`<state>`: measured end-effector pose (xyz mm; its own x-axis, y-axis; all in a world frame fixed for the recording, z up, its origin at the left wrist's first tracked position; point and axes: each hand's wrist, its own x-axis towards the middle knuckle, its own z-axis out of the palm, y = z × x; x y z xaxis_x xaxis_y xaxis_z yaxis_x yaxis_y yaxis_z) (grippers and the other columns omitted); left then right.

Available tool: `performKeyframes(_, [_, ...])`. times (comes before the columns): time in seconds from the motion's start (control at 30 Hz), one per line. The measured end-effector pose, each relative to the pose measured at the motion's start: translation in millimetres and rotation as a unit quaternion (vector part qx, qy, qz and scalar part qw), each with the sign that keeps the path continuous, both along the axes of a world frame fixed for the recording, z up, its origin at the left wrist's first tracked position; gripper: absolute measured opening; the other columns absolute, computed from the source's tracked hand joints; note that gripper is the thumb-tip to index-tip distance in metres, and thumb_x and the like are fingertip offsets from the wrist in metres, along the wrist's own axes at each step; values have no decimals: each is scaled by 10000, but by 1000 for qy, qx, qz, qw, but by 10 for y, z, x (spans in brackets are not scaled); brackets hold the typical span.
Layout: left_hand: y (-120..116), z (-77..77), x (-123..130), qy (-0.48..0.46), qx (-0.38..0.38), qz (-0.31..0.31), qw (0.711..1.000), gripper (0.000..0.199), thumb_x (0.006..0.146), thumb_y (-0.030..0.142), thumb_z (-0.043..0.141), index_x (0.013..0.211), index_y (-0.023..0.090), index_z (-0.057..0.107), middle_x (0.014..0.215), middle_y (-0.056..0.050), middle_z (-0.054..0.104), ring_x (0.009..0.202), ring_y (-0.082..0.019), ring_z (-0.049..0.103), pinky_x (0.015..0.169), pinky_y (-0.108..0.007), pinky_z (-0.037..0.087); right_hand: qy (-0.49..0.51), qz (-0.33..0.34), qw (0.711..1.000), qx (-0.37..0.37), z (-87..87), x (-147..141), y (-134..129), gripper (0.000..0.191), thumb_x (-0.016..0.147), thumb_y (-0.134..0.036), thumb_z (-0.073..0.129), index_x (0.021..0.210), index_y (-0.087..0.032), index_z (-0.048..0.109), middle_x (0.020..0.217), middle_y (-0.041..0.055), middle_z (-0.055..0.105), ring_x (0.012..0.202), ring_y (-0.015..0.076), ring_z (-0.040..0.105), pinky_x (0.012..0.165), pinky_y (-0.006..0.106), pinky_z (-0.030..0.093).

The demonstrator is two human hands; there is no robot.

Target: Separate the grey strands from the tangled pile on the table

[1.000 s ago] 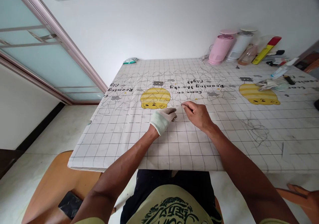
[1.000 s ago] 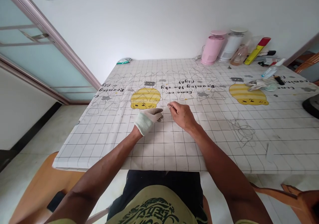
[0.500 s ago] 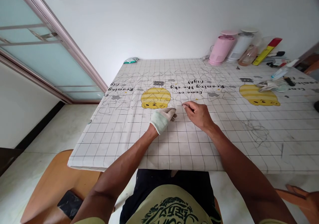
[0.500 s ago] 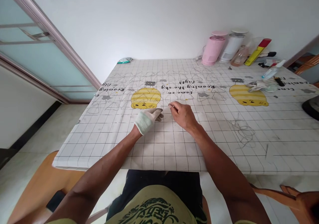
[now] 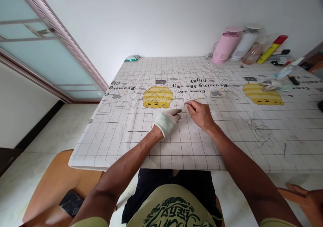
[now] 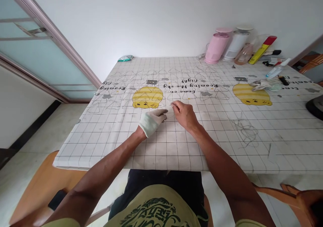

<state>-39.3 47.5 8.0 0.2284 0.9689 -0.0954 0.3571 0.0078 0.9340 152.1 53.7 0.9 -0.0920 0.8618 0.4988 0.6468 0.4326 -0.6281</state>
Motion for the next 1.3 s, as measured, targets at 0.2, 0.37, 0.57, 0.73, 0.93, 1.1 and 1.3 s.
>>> performKeyframes(0.2, [13,-11,14,20,-36,-24,999,450,877,244,622,1299,177,765,787,-6,761,749,-197,715,791,-305,539,-3,-2,1000,25,19,20,-6,265,1057,-373,563,986,-209,758,700,17,681,583,156,545,596,304,424])
performKeyframes(0.37, [54,-18,-14,6,-50,-28,998,436,932,252,576,1328,153,731,866,-7,782,756,-147,722,804,-262,549,1,10,1000,10,45,27,-23,284,1058,-399,558,968,-209,747,654,2,643,545,144,501,545,291,397])
performKeyframes(0.57, [71,27,-30,50,-21,-29,998,368,993,327,566,1269,171,753,912,-19,791,781,-152,734,787,-259,553,-6,-7,1000,1,46,16,-24,276,1048,-401,558,964,-220,749,658,-4,658,543,142,504,555,289,404])
performKeyframes(0.73, [-102,-10,42,198,186,49,961,290,1042,343,555,1163,215,786,1053,-73,804,983,-209,730,889,-307,525,-16,-16,999,-48,24,102,53,252,1031,-379,558,947,-222,736,677,-4,667,582,158,556,599,296,418])
performKeyframes(0.93, [-484,-105,315,275,353,-277,850,370,1089,374,458,1006,220,784,672,-33,685,651,-184,628,623,-305,404,-124,-42,981,-142,-75,311,77,223,1014,-369,550,962,-223,710,706,17,701,661,203,621,654,319,413])
performKeyframes(1.1, [-516,-86,348,277,326,-305,851,411,1112,380,421,957,209,761,680,-29,678,642,-173,606,585,-315,342,-106,-62,973,-197,-198,371,215,209,1013,-357,546,979,-215,696,815,47,751,747,221,671,699,317,446])
performKeyframes(1.3, [-474,-128,313,273,322,-281,862,403,1110,364,433,933,198,753,686,-31,670,663,-175,611,596,-318,353,-156,-99,960,-211,-161,248,606,201,1033,-294,543,1001,-185,708,959,106,779,854,246,694,712,315,448])
